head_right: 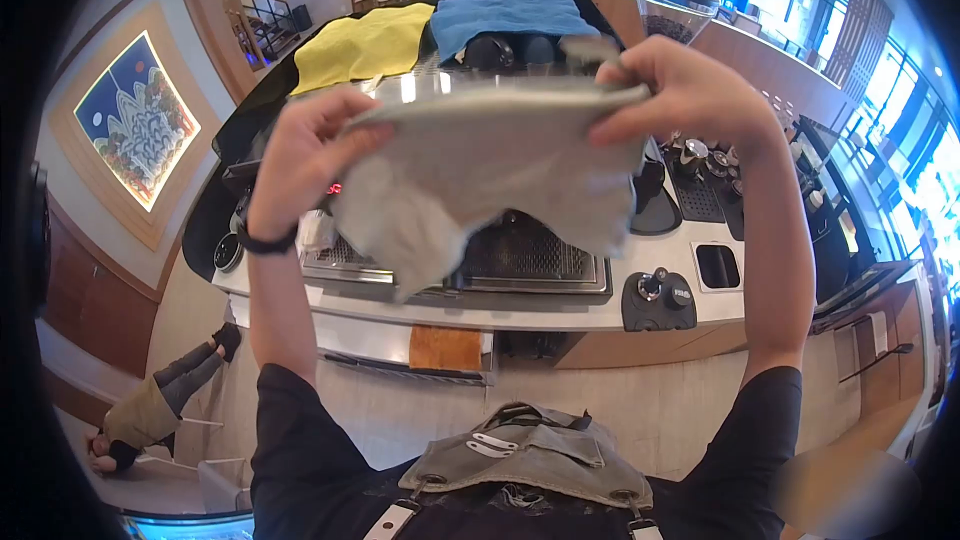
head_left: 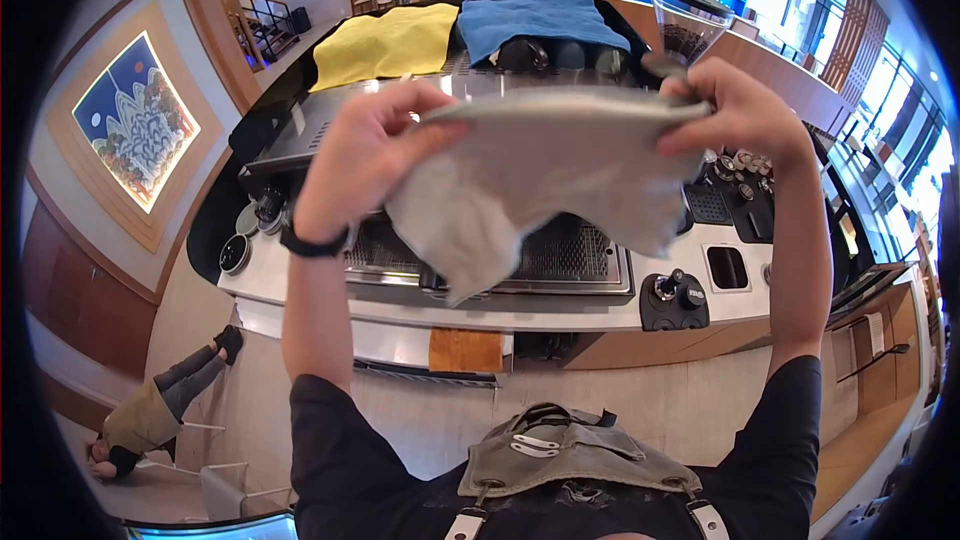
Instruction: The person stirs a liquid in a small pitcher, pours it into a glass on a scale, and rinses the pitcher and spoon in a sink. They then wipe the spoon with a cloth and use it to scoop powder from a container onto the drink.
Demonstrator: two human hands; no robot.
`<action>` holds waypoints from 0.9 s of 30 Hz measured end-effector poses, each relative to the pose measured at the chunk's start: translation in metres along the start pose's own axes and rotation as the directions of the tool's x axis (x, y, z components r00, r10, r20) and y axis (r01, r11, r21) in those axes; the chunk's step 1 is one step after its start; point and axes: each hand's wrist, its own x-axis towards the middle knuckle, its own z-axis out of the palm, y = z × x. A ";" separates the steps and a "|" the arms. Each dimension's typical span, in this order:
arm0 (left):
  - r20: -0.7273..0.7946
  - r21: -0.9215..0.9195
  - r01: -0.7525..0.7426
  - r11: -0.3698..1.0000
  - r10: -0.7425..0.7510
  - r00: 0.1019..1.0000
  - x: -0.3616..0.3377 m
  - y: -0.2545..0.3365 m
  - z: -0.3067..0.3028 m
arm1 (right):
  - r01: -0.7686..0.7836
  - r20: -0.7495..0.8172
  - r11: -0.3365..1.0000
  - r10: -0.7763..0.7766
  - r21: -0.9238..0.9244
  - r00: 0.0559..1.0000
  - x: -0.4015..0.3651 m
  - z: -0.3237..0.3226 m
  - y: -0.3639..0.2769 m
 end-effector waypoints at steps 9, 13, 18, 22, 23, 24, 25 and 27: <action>0.038 0.724 -0.175 0.668 0.214 0.976 0.163 -0.096 -0.041 | -0.238 -0.335 0.812 0.056 -0.533 0.941 0.120 -0.035 0.087; 0.282 0.699 -0.149 0.700 -0.078 0.956 0.148 -0.095 -0.025 | 0.046 -0.122 0.877 -0.118 -0.479 0.985 0.118 0.012 0.059; 0.396 0.729 -0.040 0.683 -0.374 0.839 0.129 -0.098 -0.022 | 0.015 0.170 0.894 0.068 -0.447 0.983 0.132 0.049 0.063; 0.360 0.731 -0.022 0.682 -0.358 0.862 0.107 -0.074 -0.003 | -0.027 0.129 0.826 0.120 -0.564 0.984 0.113 0.032 0.050; 0.381 0.726 -0.106 0.679 -0.269 0.884 0.106 -0.080 -0.009 | 0.049 0.059 0.804 -0.017 -0.592 0.998 0.114 0.033 0.060; 0.329 0.654 0.013 0.756 -0.300 0.895 0.102 -0.071 -0.013 | 0.103 -0.047 0.814 -0.158 -0.571 0.986 0.104 0.032 0.054; 0.231 0.739 -0.153 0.656 -0.034 0.972 0.098 -0.084 -0.021 | 0.109 -0.108 0.800 -0.212 -0.590 0.971 0.094 0.028 0.046; 0.005 0.816 -0.062 0.574 0.100 0.995 0.082 -0.030 -0.004 | 0.099 -0.300 0.900 -0.242 -0.424 0.923 0.044 0.020 0.022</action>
